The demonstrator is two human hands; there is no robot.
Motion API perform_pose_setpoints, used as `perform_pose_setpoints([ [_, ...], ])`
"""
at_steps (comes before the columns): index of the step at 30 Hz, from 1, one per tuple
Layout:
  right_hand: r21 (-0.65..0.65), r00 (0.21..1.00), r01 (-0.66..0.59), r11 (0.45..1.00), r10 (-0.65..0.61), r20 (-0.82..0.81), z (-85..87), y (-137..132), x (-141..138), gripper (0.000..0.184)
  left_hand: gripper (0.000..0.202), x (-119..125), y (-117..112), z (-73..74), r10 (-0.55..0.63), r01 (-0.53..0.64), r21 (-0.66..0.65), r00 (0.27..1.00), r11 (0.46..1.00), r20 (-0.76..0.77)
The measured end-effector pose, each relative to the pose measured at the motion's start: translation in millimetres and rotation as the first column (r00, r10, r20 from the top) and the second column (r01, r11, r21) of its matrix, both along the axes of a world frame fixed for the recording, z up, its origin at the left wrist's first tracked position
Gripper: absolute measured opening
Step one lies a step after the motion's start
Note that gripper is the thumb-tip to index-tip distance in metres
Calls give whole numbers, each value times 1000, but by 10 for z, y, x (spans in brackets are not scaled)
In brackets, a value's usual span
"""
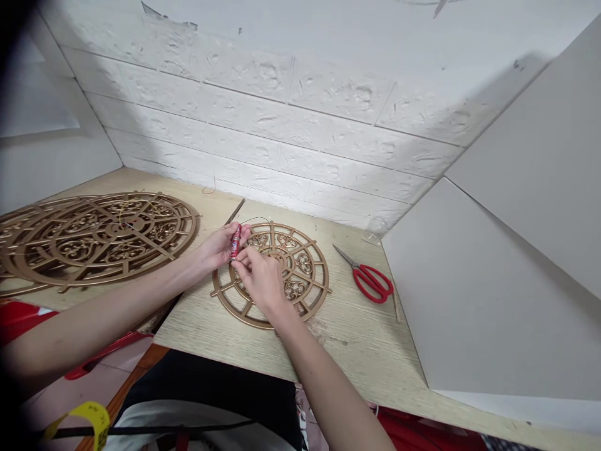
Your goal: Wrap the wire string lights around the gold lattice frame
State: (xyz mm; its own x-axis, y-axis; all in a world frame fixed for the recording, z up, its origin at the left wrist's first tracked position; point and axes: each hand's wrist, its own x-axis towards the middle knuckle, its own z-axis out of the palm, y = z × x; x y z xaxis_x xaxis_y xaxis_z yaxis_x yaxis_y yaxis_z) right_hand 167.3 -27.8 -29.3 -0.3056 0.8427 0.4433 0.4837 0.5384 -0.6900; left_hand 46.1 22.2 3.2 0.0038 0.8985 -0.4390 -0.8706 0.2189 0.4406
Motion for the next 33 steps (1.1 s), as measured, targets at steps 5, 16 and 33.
perform_pose_setpoints([
  [5, -19, 1000, -18, 1000, 18, 3, -14, 1, 2, 4, 19, 2, 14, -28, 12, -11, 21, 998, 1000, -66],
  [16, -180, 998, -32, 983, 22, -60, 10, 16, 17, 14, 19, 11, -24, 17, -26, 27, 17, 995, 999, -94],
  [33, -43, 992, -99, 994, 102, 70, 61, -11, 29, 25, 24, 45, -69, 26, -35, 41, 40, 990, 998, -135],
])
